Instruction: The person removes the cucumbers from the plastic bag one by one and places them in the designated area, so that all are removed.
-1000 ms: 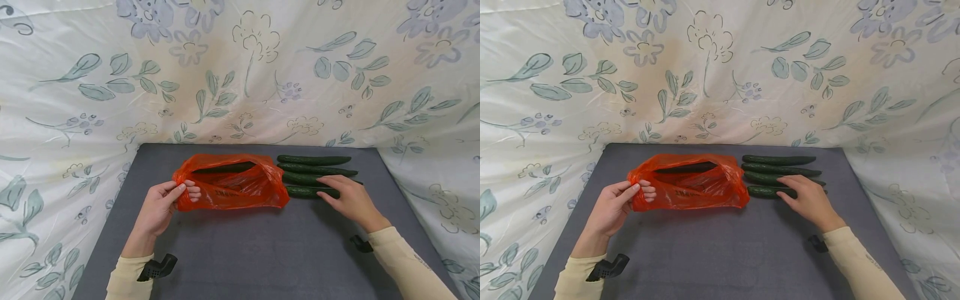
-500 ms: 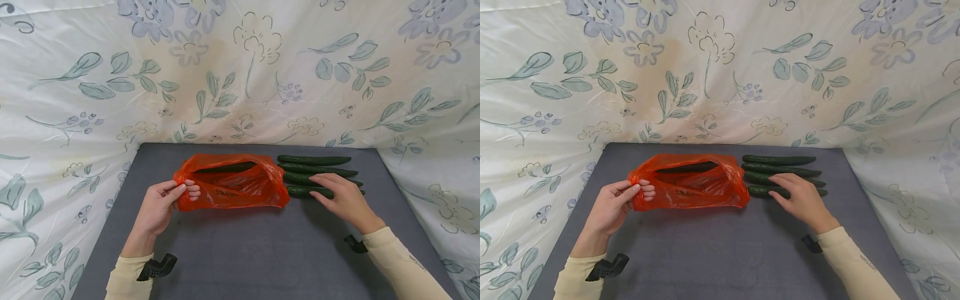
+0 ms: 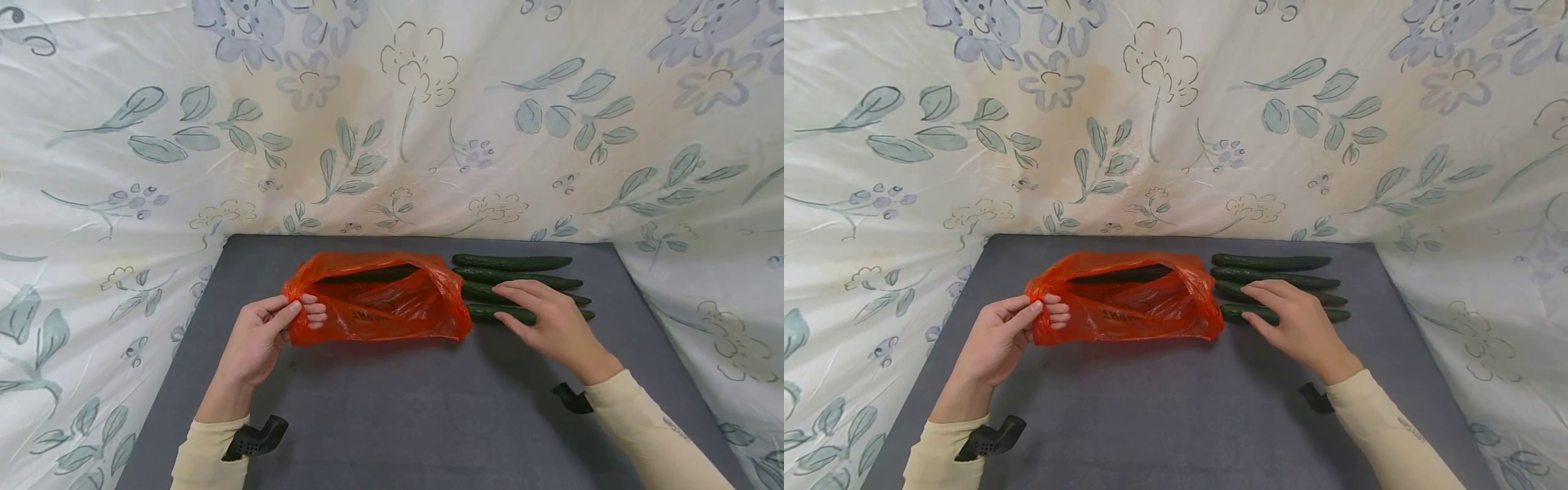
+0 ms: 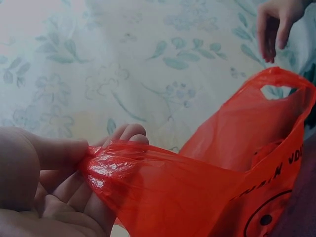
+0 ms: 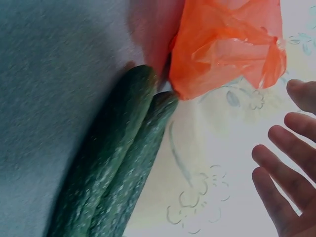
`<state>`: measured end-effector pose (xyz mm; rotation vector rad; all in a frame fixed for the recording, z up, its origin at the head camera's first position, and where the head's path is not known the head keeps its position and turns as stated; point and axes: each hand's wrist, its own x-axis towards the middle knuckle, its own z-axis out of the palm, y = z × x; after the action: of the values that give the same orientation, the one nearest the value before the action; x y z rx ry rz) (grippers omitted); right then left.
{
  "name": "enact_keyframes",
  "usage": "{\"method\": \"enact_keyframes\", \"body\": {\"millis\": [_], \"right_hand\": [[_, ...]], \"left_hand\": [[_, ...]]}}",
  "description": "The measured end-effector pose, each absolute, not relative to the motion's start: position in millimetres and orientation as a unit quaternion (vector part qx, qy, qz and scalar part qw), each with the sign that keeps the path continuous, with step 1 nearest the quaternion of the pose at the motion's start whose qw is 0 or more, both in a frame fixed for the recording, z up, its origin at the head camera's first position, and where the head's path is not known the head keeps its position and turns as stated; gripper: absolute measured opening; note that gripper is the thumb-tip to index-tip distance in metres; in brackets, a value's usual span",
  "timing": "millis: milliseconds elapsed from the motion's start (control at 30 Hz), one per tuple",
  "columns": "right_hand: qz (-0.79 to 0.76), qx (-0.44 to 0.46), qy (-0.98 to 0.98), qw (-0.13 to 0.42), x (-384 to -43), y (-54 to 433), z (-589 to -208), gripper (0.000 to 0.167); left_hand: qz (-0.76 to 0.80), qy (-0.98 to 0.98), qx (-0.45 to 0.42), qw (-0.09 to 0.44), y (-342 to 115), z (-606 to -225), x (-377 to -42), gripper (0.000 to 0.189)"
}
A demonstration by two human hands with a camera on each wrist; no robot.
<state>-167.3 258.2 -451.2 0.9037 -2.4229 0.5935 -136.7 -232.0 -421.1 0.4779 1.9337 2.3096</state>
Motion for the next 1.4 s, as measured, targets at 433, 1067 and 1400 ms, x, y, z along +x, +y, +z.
{"method": "enact_keyframes", "body": {"millis": [433, 1067, 1400], "right_hand": [[0.241, 0.357, -0.87, 0.239, -155.0, 224.8, -436.3, 0.059], [0.262, 0.436, -0.835, 0.209, -159.6, 172.9, -417.7, 0.04], [0.261, 0.466, -0.823, 0.193, -171.1, 139.3, -419.3, 0.051]], "left_hand": [[0.759, 0.629, 0.16, 0.056, -237.4, -418.9, -133.0, 0.037], [0.762, 0.624, 0.164, 0.057, -237.9, -419.4, -133.0, 0.036], [0.759, 0.629, 0.158, 0.056, -236.7, -418.7, -131.8, 0.036]]}}
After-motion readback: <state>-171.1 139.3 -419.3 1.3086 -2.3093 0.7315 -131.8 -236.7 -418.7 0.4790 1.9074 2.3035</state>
